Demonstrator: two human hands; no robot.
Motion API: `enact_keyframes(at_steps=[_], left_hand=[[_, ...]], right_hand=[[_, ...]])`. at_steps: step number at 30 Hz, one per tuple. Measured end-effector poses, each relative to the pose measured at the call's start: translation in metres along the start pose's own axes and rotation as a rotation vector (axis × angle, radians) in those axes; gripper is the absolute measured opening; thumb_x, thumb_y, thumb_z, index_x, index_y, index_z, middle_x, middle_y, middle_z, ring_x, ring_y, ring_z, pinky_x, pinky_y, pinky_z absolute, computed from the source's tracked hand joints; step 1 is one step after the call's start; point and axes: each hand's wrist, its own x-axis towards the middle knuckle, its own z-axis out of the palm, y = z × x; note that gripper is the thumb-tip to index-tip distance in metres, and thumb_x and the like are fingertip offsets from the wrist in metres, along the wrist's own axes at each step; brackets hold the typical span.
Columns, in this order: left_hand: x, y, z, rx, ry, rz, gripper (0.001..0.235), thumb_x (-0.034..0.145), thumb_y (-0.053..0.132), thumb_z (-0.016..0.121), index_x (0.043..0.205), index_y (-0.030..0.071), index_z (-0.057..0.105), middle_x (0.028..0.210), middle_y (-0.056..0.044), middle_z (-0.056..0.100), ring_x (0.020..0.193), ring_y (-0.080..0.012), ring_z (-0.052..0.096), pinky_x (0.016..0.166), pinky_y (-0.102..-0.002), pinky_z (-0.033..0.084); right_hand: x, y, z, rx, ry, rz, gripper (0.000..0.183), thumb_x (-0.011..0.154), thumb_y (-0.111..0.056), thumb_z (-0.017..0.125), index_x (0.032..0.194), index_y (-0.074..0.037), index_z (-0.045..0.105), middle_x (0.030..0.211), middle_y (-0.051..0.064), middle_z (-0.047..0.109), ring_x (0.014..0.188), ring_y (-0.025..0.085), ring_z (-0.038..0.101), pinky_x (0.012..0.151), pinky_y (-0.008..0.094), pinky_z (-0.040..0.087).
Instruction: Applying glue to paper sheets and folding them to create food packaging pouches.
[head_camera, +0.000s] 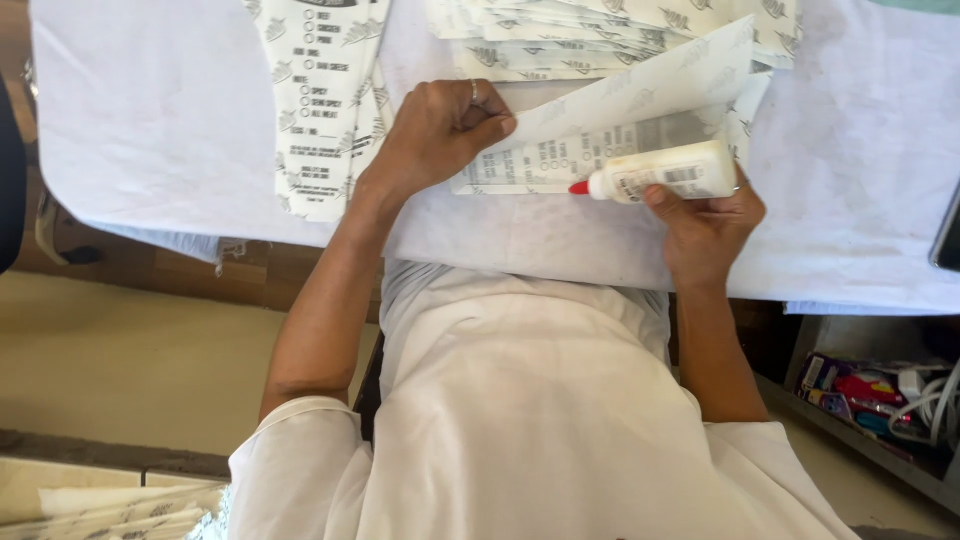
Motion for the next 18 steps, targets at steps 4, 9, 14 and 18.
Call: enact_keyframes(at_steps=[4,9,14,18], left_hand=[[0.003,-0.005,0.001,-0.037,0.012,0.013,0.014,0.101,0.02,0.073,0.09,0.011,0.074,0.062,0.007,0.061,0.054,-0.0031,0.046,0.053,-0.021,0.04],[0.007,-0.01,0.002,-0.046,0.017,0.002,0.013,0.099,0.019,0.072,0.088,0.013,0.075,0.059,0.008,0.055,0.053,-0.0046,0.043,0.052,-0.023,0.037],[0.008,-0.009,0.002,-0.04,-0.002,-0.061,0.016,0.096,0.024,0.071,0.083,0.015,0.073,0.059,0.009,0.055,0.055,-0.0055,0.042,0.056,-0.026,0.038],[0.002,-0.013,0.007,-0.036,0.017,-0.039,0.016,0.096,0.023,0.071,0.083,0.014,0.073,0.058,0.009,0.055,0.055,-0.0049,0.042,0.055,-0.025,0.037]], right_hand=[[-0.006,0.005,0.032,-0.023,-0.082,0.05,0.034,0.082,-0.005,0.091,0.105,0.002,0.068,0.096,0.008,0.071,0.094,0.019,0.067,0.081,0.034,0.062],[-0.011,0.003,0.067,-0.02,-0.161,0.05,0.033,0.082,-0.007,0.091,0.104,0.001,0.067,0.094,0.007,0.07,0.092,0.018,0.068,0.08,0.032,0.063],[-0.011,-0.014,0.098,0.057,-0.252,0.089,0.031,0.083,-0.006,0.089,0.105,0.0,0.067,0.099,0.008,0.071,0.096,0.02,0.07,0.087,0.035,0.065],[-0.008,-0.007,0.084,0.061,-0.238,0.042,0.035,0.082,-0.006,0.09,0.109,0.001,0.068,0.099,0.008,0.072,0.095,0.018,0.068,0.085,0.033,0.063]])
